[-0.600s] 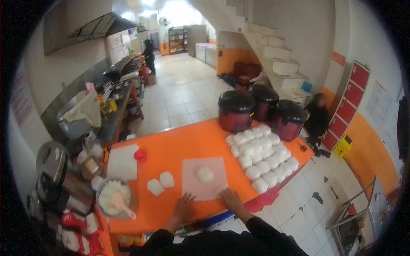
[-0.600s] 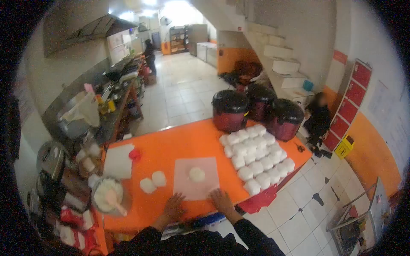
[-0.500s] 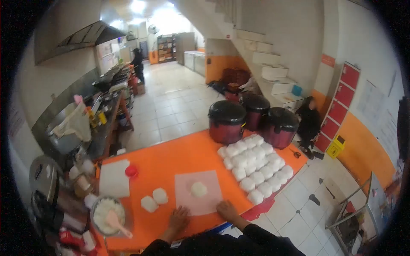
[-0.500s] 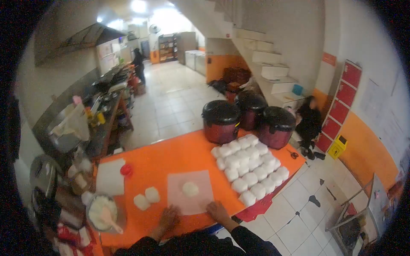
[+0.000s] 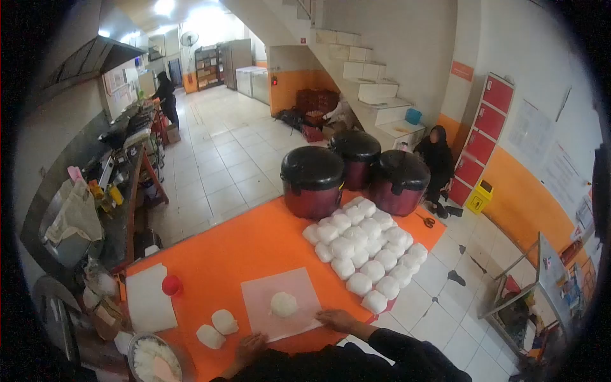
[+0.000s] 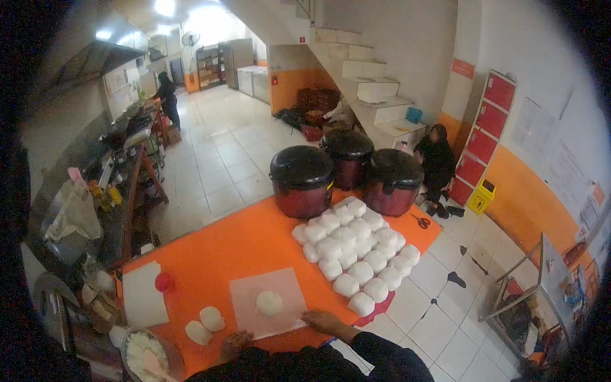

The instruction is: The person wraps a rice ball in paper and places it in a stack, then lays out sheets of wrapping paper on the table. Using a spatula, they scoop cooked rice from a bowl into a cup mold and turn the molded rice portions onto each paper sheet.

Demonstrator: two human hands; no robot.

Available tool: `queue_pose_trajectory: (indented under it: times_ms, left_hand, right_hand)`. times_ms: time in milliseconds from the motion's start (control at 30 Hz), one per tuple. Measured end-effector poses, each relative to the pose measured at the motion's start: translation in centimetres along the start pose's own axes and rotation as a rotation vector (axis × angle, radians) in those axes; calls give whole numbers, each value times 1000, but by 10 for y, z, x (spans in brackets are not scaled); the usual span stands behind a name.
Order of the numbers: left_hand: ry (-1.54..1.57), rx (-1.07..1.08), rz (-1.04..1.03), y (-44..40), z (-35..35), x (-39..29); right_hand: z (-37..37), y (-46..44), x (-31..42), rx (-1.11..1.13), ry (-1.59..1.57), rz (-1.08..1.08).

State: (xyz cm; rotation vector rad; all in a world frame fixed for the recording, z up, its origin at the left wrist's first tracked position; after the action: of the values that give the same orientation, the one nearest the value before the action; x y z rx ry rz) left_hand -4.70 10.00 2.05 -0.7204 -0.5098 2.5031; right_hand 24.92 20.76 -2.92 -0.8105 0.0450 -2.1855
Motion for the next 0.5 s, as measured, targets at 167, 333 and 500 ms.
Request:
queue_pose_trajectory:
  times_ms: [167, 333, 500]
  left_hand:
    - [-6, 268, 215, 26, -3, -3]
    - [243, -148, 616, -13, 11, 7]
    - [136, -162, 669, -37, -27, 37]
  right_hand:
    - [47, 2, 52, 321, -74, -247]
    - [30, -5, 46, -104, -374, -266]
    - [6, -8, 41, -534, 290, -505]
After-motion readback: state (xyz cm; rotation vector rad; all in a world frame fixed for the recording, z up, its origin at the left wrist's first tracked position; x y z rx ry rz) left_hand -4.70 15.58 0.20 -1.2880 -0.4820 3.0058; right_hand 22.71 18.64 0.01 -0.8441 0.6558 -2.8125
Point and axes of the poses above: each hand's wrist, its own y-axis away from the middle knuckle, its own z-axis out of the back of the hand, x = y × z, the point moved 4 cm from there along -y, towards the middle knuckle, and after that the axes turned 7 degrees about -x, right-handed, at the moved point
